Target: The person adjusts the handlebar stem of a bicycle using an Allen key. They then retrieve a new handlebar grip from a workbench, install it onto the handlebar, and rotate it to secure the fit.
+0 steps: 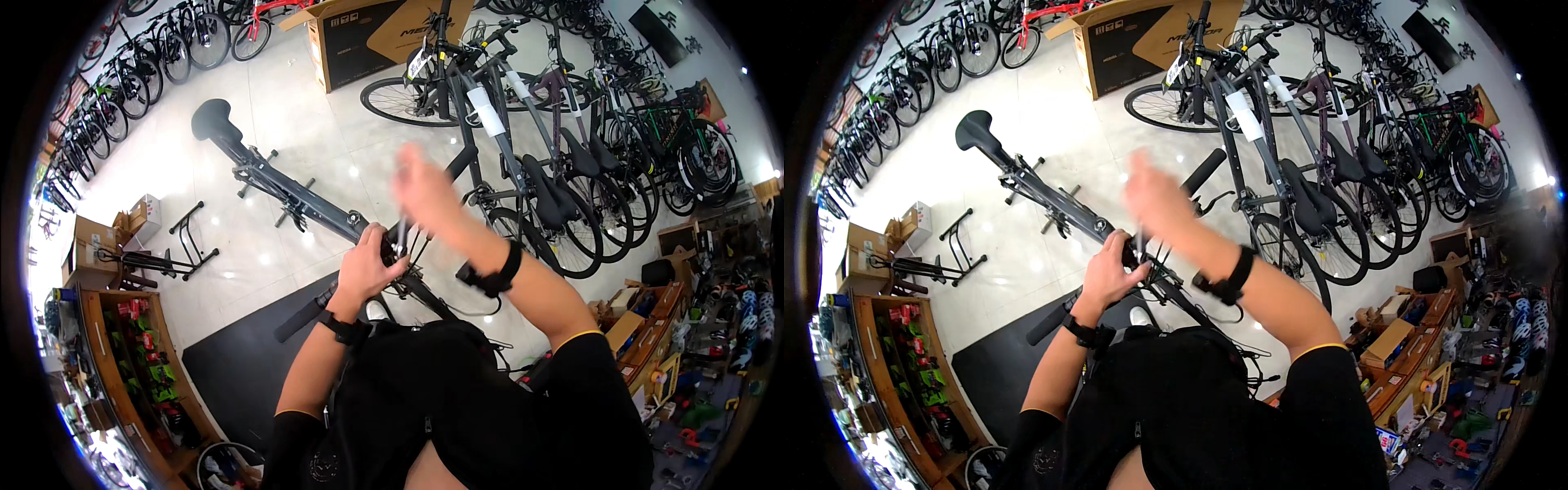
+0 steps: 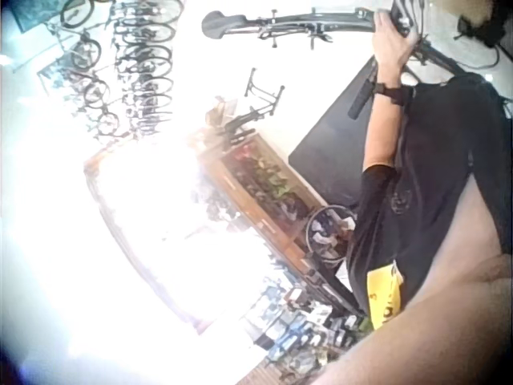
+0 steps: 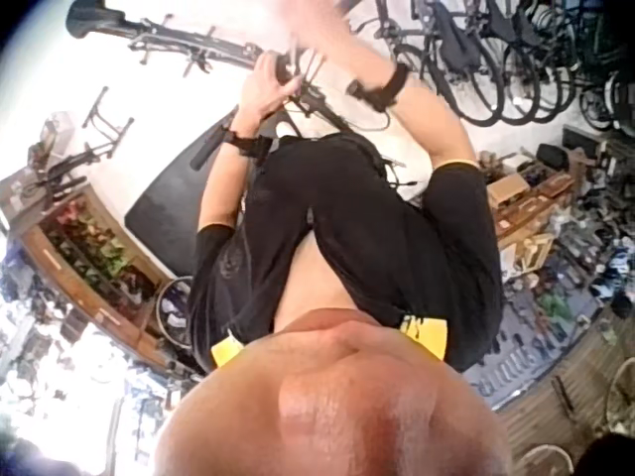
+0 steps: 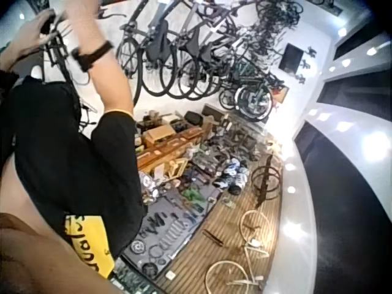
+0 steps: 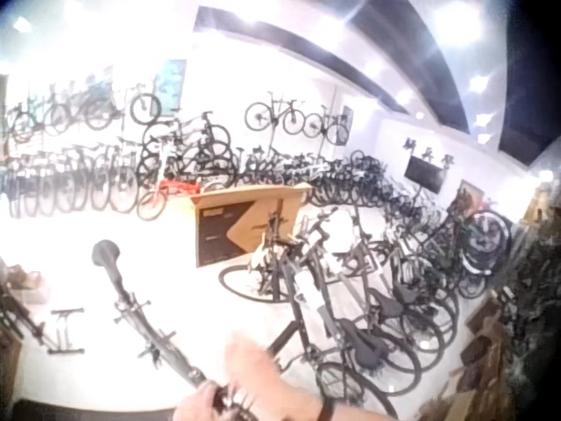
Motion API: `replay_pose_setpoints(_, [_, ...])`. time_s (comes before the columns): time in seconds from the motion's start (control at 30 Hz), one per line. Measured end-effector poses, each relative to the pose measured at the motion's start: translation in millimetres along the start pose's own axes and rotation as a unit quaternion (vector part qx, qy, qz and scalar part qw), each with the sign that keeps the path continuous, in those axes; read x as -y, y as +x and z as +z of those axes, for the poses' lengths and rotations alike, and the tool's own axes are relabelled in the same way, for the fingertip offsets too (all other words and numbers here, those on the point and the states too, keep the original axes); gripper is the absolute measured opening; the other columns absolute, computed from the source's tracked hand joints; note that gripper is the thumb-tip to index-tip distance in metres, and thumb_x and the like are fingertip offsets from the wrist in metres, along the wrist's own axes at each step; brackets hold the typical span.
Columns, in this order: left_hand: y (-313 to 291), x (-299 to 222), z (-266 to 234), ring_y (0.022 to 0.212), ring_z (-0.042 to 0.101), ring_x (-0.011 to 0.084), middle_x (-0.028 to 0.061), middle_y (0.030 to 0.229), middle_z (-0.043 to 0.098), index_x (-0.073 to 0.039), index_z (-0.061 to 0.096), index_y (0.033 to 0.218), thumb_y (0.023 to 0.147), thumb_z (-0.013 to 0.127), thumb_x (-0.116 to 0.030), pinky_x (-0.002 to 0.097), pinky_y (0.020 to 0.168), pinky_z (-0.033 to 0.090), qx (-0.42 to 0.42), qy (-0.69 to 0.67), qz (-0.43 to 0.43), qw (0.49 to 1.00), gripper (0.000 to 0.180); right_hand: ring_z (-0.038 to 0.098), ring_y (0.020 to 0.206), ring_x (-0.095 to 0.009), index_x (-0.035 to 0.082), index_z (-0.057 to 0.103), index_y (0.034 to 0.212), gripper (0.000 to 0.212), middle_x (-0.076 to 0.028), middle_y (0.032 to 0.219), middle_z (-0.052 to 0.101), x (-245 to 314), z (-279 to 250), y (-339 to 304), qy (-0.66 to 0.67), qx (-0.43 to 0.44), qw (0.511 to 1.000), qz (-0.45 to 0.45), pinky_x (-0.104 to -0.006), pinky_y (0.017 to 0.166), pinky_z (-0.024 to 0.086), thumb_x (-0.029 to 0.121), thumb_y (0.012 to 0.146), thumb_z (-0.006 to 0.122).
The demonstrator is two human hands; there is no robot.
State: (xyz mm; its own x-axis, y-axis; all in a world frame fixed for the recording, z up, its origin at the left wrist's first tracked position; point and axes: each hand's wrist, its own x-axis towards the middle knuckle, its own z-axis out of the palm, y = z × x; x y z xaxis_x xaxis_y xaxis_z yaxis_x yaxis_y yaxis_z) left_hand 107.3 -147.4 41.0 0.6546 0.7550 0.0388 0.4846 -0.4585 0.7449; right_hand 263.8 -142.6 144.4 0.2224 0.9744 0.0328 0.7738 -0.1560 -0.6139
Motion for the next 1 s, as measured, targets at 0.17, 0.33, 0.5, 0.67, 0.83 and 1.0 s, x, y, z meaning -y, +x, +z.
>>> replay_pose_setpoints(0.17, [12.1,0.3,7.4,0.089,0.064,0.0372,0.0148,0.118,0.058,0.000,0.052,0.117,0.077,0.072,-0.043,0.0446,0.076,0.053,-0.015,0.021,0.025,0.999,0.062,0.067,0.067,-0.031,0.000,0.053,0.107,0.027,-0.018,0.080,0.065,-44.5,-35.4,9.7,0.102,-0.039,0.972,0.208,-0.0432,0.061,0.055,0.021,0.091,0.058])
replay_pose_setpoints(0.33, [13.6,-3.2,9.7,0.087,0.061,0.0361,0.0130,0.113,0.059,-0.004,0.055,0.111,0.081,0.070,-0.042,0.0425,0.075,0.050,0.021,0.110,0.047,0.993,0.051,0.066,0.080,-0.035,0.007,0.052,0.113,0.040,-0.013,0.090,0.063,32.9,42.6,-32.4,-0.200,0.060,0.947,-0.245,-0.0470,0.065,0.051,0.030,0.083,0.065])
replay_pose_setpoints(0.5, [10.8,23.0,20.3,0.091,0.063,0.0355,0.0120,0.113,0.060,-0.007,0.056,0.113,0.079,0.071,-0.041,0.0430,0.080,0.051,0.016,0.069,0.058,0.996,0.050,0.066,0.089,-0.032,0.010,0.053,0.114,0.036,-0.012,0.100,0.062,27.3,63.5,-36.1,-0.229,0.079,0.925,-0.293,-0.0460,0.065,0.053,0.035,0.089,0.057])
replay_pose_setpoints(0.67, [8.9,-3.8,2.4,0.097,0.062,0.0398,0.0178,0.123,0.056,-0.001,0.053,0.120,0.079,0.068,-0.046,0.0451,0.083,0.052,0.028,0.017,-0.008,0.999,0.063,0.064,0.088,-0.043,-0.001,0.051,0.103,0.019,-0.027,0.089,0.064,-81.9,1.7,11.4,0.087,-0.230,0.965,0.090,-0.0483,0.074,0.050,0.011,0.089,0.055])
replay_pose_setpoints(0.83, [9.4,-5.8,2.0,0.088,0.065,0.0393,0.0147,0.120,0.058,-0.002,0.053,0.117,0.078,0.070,-0.047,0.0462,0.080,0.053,0.038,0.020,-0.027,0.999,0.062,0.064,0.077,-0.047,0.000,0.047,0.111,0.026,-0.027,0.092,0.066,-70.0,5.1,10.8,0.004,-0.210,0.975,0.066,-0.0526,0.069,0.050,0.018,0.093,0.055])
replay_pose_setpoints(1.0, [4.8,9.7,13.8,0.096,0.063,0.0361,0.0140,0.116,0.058,-0.004,0.054,0.117,0.077,0.073,-0.044,0.0410,0.083,0.051,-0.056,0.089,0.065,0.992,0.059,0.062,0.055,-0.032,0.011,0.054,0.117,0.044,-0.013,0.079,0.059,35.1,62.9,-38.8,-0.222,-0.021,0.884,-0.412,-0.0462,0.049,0.046,0.013,0.074,0.065])
